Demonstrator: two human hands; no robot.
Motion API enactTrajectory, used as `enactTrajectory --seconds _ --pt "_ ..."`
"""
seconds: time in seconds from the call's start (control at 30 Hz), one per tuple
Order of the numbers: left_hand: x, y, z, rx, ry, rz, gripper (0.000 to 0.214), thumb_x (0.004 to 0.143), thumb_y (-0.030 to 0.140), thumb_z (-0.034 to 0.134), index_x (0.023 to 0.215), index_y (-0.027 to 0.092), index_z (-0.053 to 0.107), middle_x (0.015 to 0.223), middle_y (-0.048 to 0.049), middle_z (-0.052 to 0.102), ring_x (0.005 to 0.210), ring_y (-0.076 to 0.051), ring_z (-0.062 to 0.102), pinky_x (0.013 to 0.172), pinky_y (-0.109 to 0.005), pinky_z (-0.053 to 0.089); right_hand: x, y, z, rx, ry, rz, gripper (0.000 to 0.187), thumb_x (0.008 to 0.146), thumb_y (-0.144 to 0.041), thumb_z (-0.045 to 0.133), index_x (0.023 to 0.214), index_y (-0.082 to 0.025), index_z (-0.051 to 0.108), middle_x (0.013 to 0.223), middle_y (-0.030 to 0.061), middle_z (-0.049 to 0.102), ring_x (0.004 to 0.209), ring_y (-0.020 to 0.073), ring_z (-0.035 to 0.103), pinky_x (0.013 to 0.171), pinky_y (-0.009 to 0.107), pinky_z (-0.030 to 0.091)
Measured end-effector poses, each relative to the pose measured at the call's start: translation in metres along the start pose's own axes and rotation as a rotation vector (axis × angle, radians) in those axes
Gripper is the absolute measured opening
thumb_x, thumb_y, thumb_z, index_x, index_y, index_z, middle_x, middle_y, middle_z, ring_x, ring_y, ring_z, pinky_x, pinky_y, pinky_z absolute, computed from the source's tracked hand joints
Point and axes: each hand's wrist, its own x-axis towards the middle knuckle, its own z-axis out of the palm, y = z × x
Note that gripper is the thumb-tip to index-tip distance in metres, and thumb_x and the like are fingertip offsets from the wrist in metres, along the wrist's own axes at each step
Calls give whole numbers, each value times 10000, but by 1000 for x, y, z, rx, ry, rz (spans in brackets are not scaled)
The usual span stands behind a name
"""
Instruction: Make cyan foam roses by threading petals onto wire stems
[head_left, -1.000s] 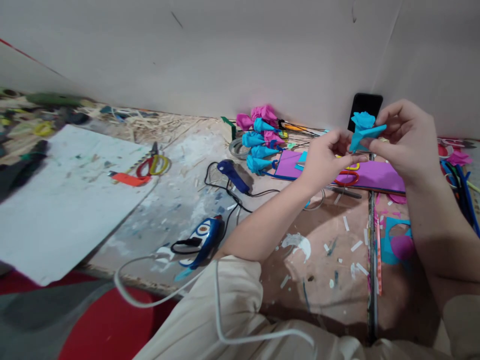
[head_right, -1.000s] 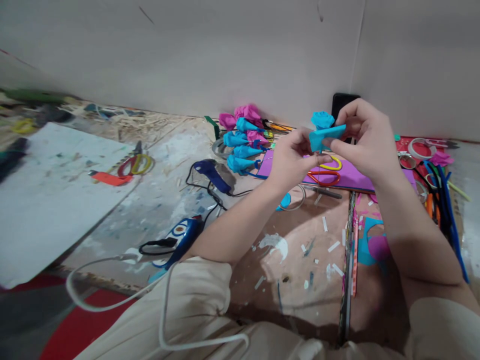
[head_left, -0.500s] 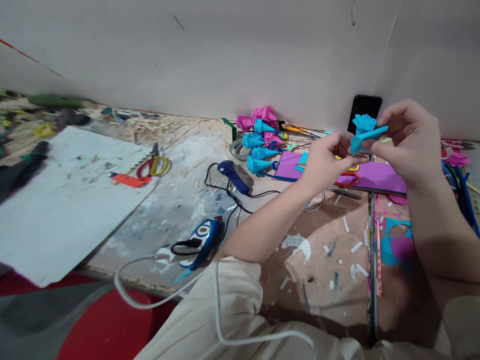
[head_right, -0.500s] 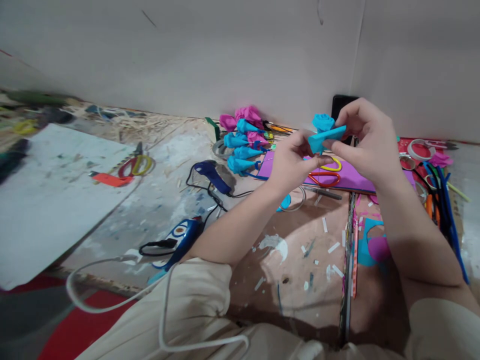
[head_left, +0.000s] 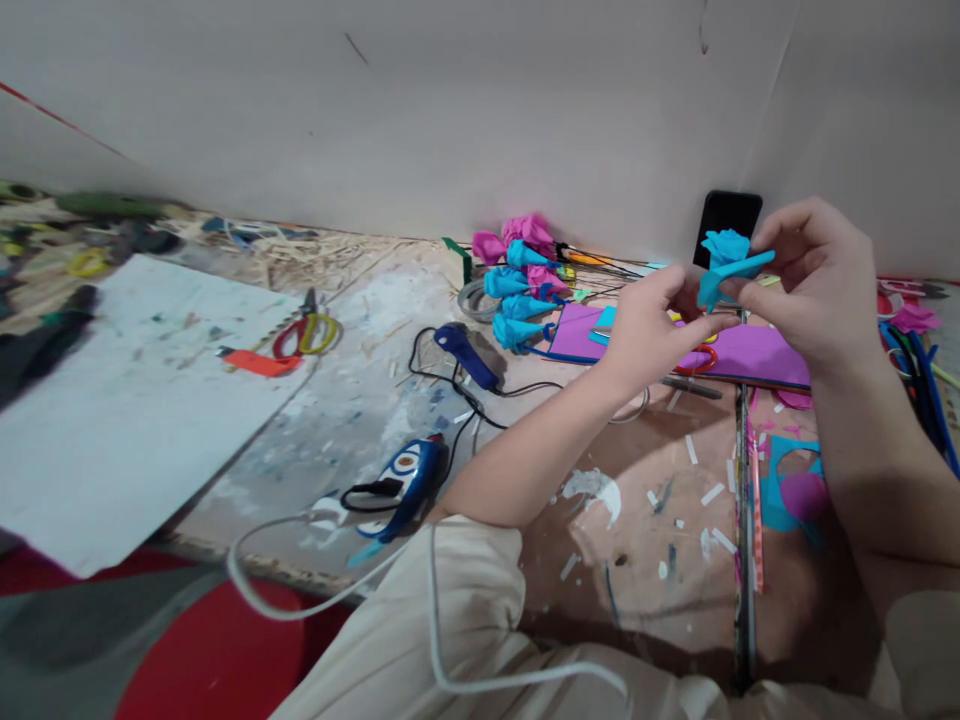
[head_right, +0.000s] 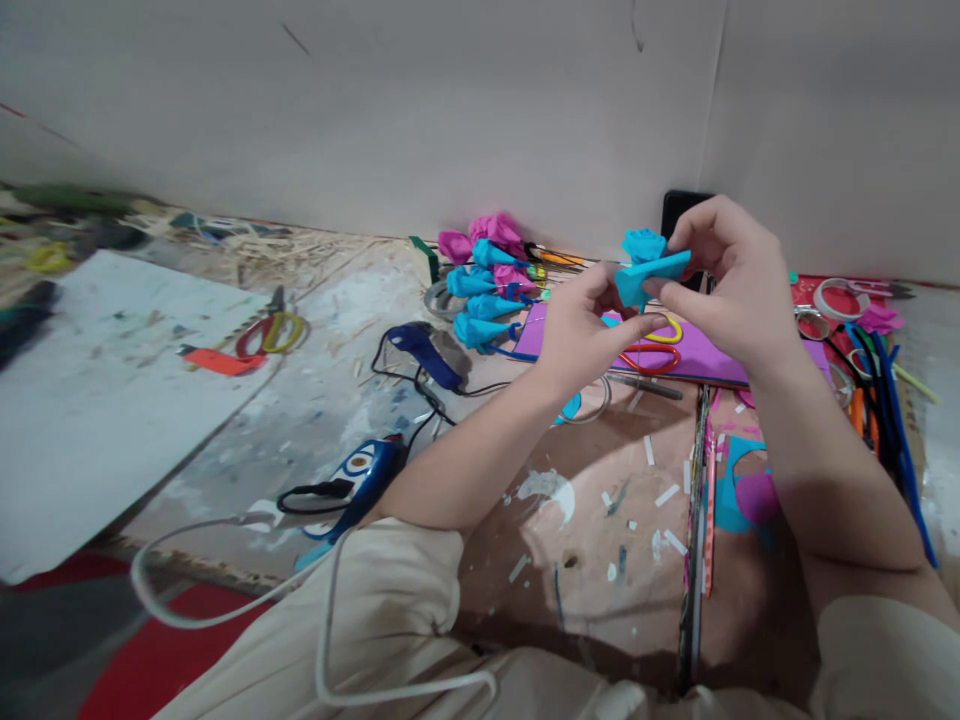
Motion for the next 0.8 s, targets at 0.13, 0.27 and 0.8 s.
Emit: enactTrajectory --seconds 0.13,0.27,0.8 --pt "-3 1 2 8 32 41 465 884 621 851 885 188 681 732 28 675 672 -99 627 665 -230 513 0 0 0 11 31 -23 376 689 -176 926 841 -299 605 859 -23 641 786 177 658 744 364 574" --pt "-4 1 4 -1 43 88 334 939 493 782 867 191 661 726 19 693 645 -93 613 627 -214 503 1 3 -1 -7 16 -21 370 712 -194 927 873 -294 609 866 -20 654 796 176 663 759 363 575" --pt "-4 6 4 -11 65 125 76 843 235 696 901 192 718 753 40 773 654 -88 737 631 -176 564 0 7 -6 -19 11 -82 285 812 -313 904 910 -300 636 848 -6 690 774 203 706 724 395 636"
